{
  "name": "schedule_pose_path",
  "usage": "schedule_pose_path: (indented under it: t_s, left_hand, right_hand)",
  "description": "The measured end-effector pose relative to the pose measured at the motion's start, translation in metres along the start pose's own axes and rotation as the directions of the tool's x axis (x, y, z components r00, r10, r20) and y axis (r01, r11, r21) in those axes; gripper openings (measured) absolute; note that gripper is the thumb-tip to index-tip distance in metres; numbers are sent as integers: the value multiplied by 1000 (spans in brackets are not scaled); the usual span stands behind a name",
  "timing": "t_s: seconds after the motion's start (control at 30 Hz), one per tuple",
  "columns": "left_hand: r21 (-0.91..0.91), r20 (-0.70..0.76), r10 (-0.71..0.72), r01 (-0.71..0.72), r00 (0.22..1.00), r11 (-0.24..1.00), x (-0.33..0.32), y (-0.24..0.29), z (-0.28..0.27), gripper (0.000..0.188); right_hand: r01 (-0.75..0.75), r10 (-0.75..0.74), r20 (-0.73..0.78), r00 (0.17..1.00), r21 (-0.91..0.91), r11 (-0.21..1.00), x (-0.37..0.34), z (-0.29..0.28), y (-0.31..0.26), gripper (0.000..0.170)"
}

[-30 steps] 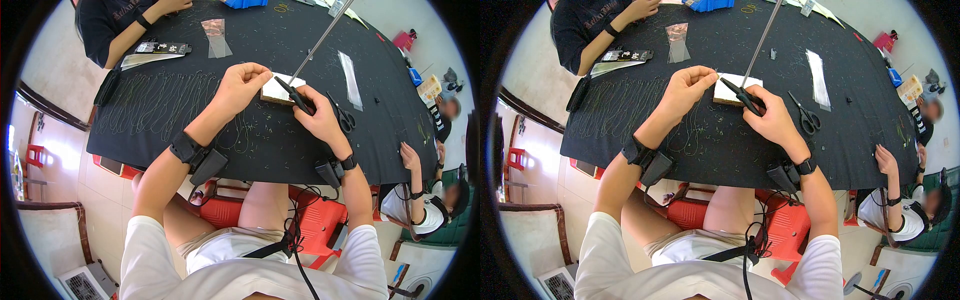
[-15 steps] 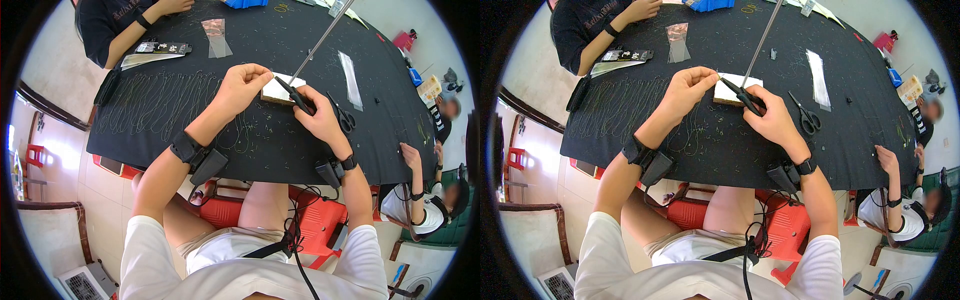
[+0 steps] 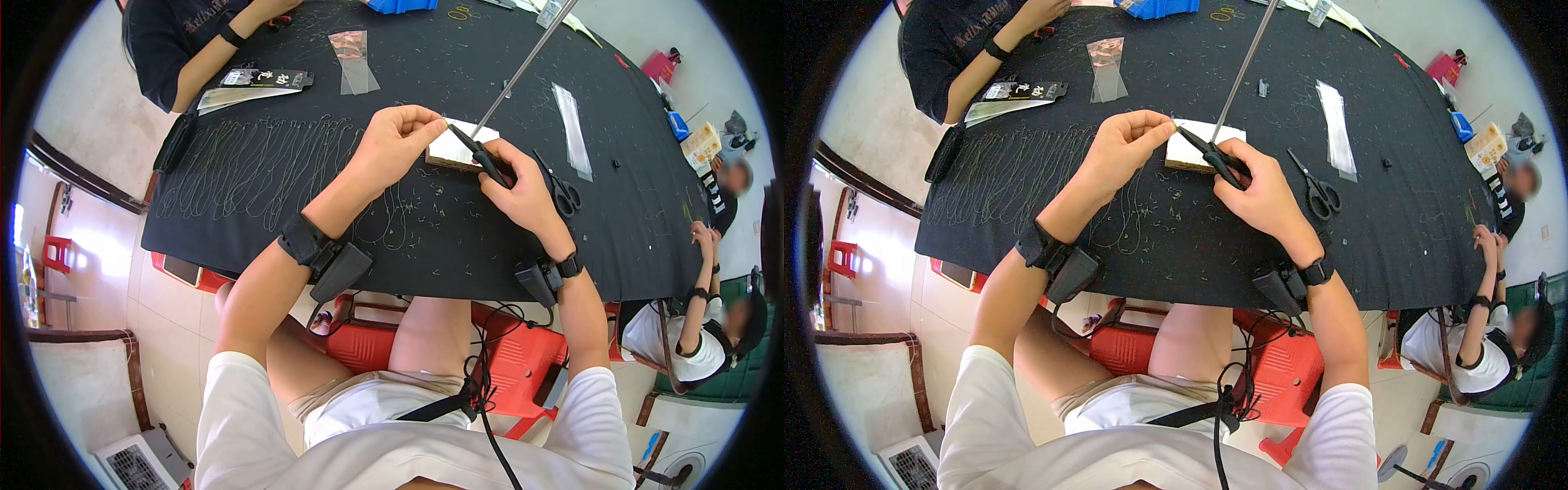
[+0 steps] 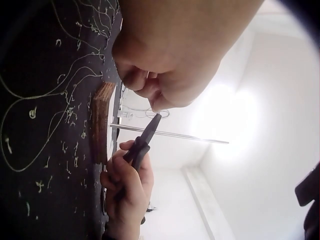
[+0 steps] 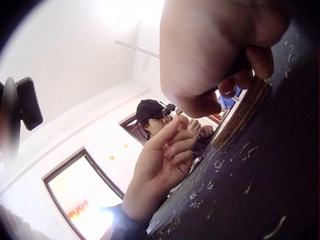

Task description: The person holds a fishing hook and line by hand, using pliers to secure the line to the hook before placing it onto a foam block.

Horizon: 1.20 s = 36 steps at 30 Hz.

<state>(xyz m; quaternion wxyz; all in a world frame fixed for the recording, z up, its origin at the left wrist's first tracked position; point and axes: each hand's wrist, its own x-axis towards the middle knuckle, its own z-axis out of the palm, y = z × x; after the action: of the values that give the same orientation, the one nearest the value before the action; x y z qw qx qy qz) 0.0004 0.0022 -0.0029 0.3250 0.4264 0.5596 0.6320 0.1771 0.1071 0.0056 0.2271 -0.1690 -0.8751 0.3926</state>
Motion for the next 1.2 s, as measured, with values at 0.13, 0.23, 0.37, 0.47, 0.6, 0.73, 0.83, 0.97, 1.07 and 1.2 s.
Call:
schedule_pose_path:
  t_s: [0.13,0.23,0.37,0.47,0.6,0.73,0.83,0.97,1.07,1.2]
  left_hand:
    - [-18,-14,3,-3,1000,1000,-1,3,-1,22]
    - [-15,-6,44,-44,999,999,1,-4,0,22]
    - [-5,-19,-7,7,1000,1000,-3,7,0,22]
    - [0,-5,-13,13,1000,1000,-2,4,0,22]
    - [-3,-14,15,-15,1000,1000,-2,5,0,22]
    - [-8,-3,0,0,1000,1000,-2,3,0,22]
    - [-6,-30,3,-4,1000,1000,-3,7,0,22]
    - [-10,-17,-1,1,1000,1000,-2,4,-1,22]
    - [-14,2,39,-39,999,999,-1,2,0,22]
    - [-1,-17,11,-11,1000,1000,-3,6,-1,22]
  right_hand:
    - [-6,6,8,1000,-1,1000,0,0,1,18]
    - [-12,11,6,1000,18,1000,0,0,-2,17]
    - [-6,6,6,1000,15,1000,0,0,-1,17]
    - [-7,7,15,1000,6,1000,0,-1,-1,18]
    - [-15,15,12,1000,0,1000,0,0,-1,18]
    - [-13,13,13,1000,-9,1000,0,0,-1,18]
    - [-19,19,12,1000,-3,1000,0,0,0,18]
    - [-10,10,9,1000,-8,1000,1,0,0,18]
    - [-11,11,8,1000,-17,1000,1,0,1,18]
    - [-3,3,2,1000,-15,1000,1,0,1,18]
